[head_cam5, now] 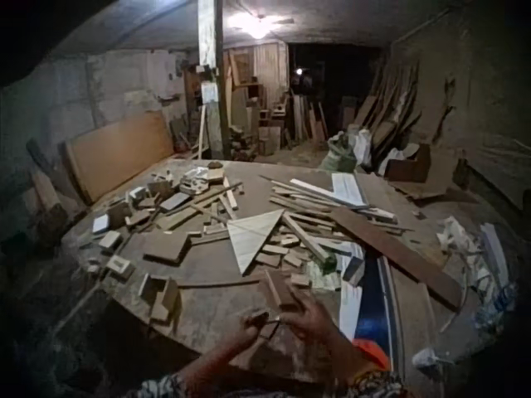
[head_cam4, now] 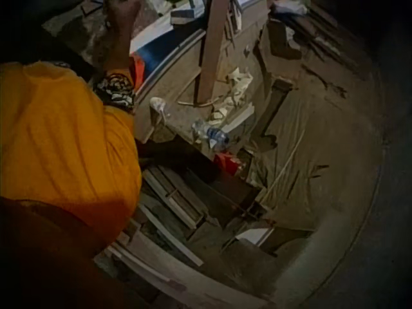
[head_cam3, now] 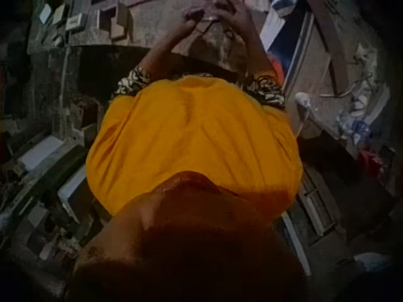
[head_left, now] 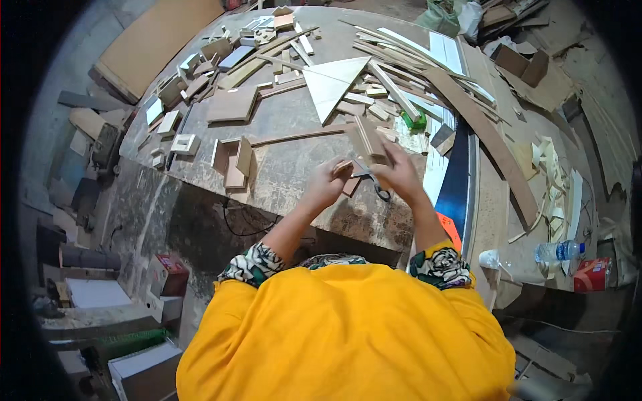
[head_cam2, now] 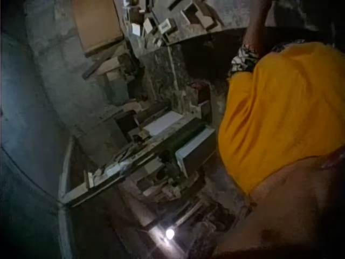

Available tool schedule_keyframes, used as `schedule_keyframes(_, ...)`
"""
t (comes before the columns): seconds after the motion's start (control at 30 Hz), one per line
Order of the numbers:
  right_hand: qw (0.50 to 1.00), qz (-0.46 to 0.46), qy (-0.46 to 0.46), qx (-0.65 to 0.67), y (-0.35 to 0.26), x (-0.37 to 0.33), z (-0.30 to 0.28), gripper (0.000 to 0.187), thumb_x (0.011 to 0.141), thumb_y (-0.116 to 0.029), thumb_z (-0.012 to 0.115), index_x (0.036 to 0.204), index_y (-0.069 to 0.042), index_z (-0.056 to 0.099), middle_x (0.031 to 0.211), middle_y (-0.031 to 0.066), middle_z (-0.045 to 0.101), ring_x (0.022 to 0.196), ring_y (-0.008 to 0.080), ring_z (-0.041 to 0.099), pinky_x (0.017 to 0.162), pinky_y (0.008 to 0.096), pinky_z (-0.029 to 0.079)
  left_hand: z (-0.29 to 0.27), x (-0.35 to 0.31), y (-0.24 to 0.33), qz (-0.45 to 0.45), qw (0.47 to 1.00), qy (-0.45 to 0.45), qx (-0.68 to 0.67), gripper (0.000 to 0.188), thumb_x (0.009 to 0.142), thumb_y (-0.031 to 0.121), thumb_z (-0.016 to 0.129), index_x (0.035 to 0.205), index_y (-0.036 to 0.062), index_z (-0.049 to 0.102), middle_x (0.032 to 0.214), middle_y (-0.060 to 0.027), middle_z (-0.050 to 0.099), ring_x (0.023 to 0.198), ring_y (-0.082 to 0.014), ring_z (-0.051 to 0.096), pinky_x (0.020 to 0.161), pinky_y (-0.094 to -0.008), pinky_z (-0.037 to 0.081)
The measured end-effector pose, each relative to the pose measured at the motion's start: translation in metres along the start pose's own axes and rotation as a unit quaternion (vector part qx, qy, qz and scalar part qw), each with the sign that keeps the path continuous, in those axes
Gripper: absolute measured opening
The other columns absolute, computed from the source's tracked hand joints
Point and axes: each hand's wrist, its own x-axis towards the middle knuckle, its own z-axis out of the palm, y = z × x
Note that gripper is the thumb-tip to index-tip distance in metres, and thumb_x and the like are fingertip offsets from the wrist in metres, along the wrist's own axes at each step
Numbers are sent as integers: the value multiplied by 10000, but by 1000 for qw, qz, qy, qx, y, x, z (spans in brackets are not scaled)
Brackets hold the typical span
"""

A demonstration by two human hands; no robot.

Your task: The person saws a small wooden plank on a workbench, then uses scissors to trim the cut piece. They apply glue to the edges and assemble the pieces into a small wooden box, checking the fit of the sides.

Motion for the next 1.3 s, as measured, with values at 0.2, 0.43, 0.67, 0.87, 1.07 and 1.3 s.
schedule_keyframes(0.2,985,18,17,-174,-16,-1,29,772,688,-454,702,1360,-149,475,1130,231,561,1040,355,569,899,395,447,31,35,-35,-49,988,9,145,241,733,247,673,868,48,656,809,-216,639,788,-393,622,679,-452,488)
schedule_keyframes(0.43,980,19,74,-182,0,5,29,771,693,-514,672,1360,-180,476,977,229,573,943,385,606,806,422,483,48,46,-30,-43,965,-40,257,212,709,223,673,810,38,657,761,-203,634,739,-399,619,661,-453,497)
schedule_keyframes(0.67,979,110,37,-166,-14,15,20,707,710,-481,665,1361,-286,470,988,223,520,925,388,589,834,419,477,51,57,-19,31,983,21,180,203,696,206,672,821,46,674,752,-198,633,707,-396,615,661,-450,494)
schedule_keyframes(0.87,985,99,70,-125,-2,25,7,690,714,-476,671,1351,-281,488,972,202,511,927,376,587,839,421,470,47,66,-17,85,974,47,204,208,706,234,678,788,43,672,724,-197,632,711,-391,623,624,-454,494)
schedule_keyframes(1.07,994,24,38,-95,-23,15,1,681,697,-451,685,1328,-258,519,936,188,506,878,349,588,811,399,475,34,67,6,144,969,65,190,185,728,274,679,783,99,659,733,-160,646,669,-361,634,575,-426,503)
schedule_keyframes(1.3,996,39,17,-78,-23,15,-2,688,695,-480,693,1321,-247,529,949,174,514,877,350,589,814,403,474,25,57,7,102,969,42,220,143,743,230,685,791,99,654,826,-109,656,733,-307,644,595,-403,510)
